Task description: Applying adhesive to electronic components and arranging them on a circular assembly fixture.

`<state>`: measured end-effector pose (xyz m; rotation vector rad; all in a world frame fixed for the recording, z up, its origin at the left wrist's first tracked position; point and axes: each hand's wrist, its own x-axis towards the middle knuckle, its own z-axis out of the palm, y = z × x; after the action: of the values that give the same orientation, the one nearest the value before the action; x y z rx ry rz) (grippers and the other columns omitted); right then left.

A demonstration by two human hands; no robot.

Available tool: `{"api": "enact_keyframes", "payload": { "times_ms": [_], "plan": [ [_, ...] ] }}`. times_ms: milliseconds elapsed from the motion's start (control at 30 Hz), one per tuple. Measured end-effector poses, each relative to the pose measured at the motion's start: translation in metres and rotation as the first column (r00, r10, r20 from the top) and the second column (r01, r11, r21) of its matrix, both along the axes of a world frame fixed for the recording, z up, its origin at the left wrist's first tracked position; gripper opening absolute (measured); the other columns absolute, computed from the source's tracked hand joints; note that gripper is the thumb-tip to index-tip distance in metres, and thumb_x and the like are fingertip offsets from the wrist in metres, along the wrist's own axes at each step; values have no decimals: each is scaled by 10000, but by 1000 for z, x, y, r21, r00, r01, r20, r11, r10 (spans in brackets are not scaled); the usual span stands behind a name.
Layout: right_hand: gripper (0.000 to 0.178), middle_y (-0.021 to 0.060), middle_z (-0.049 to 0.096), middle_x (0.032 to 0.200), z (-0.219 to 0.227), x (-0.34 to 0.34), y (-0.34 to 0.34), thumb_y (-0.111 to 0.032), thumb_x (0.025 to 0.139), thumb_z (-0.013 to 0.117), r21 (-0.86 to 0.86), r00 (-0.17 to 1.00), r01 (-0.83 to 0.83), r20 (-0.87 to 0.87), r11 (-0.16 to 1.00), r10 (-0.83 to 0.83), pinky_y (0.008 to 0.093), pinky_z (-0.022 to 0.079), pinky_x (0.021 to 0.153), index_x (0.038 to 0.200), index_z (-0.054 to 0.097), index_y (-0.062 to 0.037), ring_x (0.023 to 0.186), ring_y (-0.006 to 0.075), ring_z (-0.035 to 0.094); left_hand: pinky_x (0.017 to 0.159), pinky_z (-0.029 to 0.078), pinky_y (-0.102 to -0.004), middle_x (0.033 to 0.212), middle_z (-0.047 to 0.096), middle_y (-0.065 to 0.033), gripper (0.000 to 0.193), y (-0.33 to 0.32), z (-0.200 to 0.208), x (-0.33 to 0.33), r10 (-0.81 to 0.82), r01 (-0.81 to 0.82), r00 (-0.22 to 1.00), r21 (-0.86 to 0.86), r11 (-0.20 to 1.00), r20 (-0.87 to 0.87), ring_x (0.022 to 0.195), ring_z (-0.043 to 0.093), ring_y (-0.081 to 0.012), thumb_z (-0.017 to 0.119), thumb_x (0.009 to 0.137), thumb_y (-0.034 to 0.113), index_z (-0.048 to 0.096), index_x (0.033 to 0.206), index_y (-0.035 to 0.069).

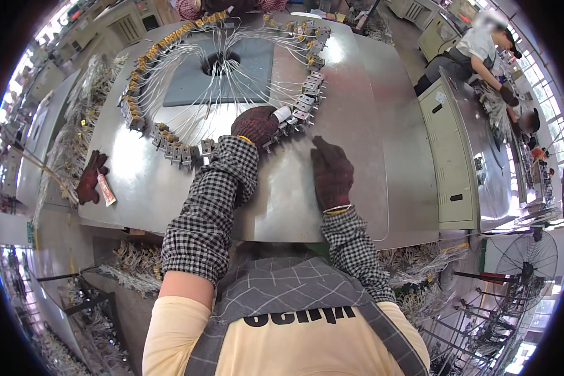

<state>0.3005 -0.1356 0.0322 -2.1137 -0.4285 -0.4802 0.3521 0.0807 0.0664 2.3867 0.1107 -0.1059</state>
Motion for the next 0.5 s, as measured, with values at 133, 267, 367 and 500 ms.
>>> {"api": "enact_keyframes", "payload": {
  "times_ms": [133,267,367,500],
  "plan": [
    [268,102,688,912,22,-15,5,-150,837,716,-571,954,55,271,819,125,333,512,620,1105,709,-131,719,271,642,959,457,-435,1146,669,-205,625,7,0,-5,19,-19,1000,2,1000,-17,1084,627,-361,492,919,591,660,1199,59],
    [274,91,695,934,-46,8,-6,-168,843,706,34,971,-94,-219,995,99,377,525,685,1117,708,-142,778,279,656,978,452,-428,1181,664,-194,641,-5,4,5,-23,20,998,-64,998,-50,1114,621,-358,477,923,616,653,1231,82],
    [247,106,697,949,2,-12,9,-133,840,703,-192,988,-24,143,981,52,390,540,695,1086,721,-125,817,280,671,899,478,-457,1050,696,-194,659,2,0,0,22,-22,1000,26,999,5,1010,652,-363,424,936,631,692,1135,63],
    [224,120,698,963,20,-34,10,-144,835,712,-327,987,-55,126,943,101,386,553,723,1055,724,-99,846,278,682,910,476,-456,1081,692,-189,670,2,-3,1,16,-16,1000,-6,1000,11,1018,651,-361,421,933,639,679,1165,66]
  ]
}}
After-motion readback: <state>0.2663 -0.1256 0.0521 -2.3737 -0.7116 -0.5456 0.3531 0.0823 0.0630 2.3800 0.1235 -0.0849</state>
